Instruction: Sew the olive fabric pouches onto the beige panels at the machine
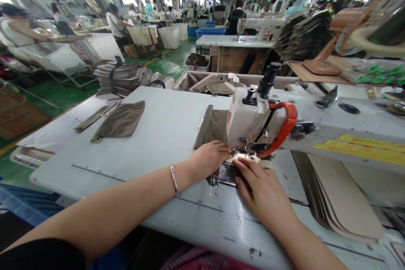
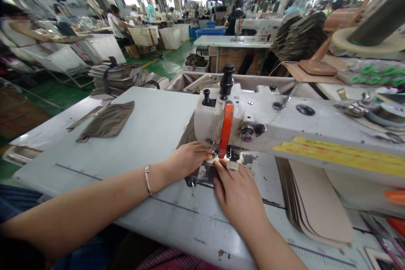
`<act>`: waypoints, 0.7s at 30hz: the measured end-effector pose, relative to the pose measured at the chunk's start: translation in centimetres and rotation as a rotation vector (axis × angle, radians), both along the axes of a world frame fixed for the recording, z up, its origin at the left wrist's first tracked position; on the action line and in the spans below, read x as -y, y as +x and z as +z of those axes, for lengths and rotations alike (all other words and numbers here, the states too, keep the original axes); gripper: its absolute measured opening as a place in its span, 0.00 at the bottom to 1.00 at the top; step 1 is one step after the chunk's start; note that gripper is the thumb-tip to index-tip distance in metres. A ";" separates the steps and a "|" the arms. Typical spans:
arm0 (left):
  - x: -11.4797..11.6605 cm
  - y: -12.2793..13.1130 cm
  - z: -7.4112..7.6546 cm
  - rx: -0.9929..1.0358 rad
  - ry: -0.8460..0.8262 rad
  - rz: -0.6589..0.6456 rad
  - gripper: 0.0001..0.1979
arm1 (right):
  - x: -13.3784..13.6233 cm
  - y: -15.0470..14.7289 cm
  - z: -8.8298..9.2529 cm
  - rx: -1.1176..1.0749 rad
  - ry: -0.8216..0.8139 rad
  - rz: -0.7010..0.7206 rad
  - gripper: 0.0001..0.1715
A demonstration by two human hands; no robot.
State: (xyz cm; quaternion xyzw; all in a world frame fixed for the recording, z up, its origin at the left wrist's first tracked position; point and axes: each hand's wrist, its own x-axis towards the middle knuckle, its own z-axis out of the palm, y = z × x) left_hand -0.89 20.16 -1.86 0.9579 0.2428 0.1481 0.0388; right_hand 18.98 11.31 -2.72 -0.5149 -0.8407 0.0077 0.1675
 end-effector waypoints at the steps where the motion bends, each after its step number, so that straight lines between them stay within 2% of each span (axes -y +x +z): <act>1: 0.0 0.0 0.0 0.000 0.005 0.001 0.11 | 0.0 0.0 0.0 0.001 -0.005 -0.003 0.25; 11: -0.3 0.0 -0.5 0.041 -0.011 0.032 0.10 | 0.1 -0.1 -0.4 0.020 0.012 -0.035 0.26; 16: -0.4 0.1 -0.3 0.041 -0.031 0.011 0.10 | 0.1 -0.2 -0.6 0.032 0.005 -0.045 0.25; 21: 0.1 -0.1 -0.5 0.014 -0.013 -0.028 0.08 | 0.1 0.2 -1.6 0.021 0.058 -0.003 0.24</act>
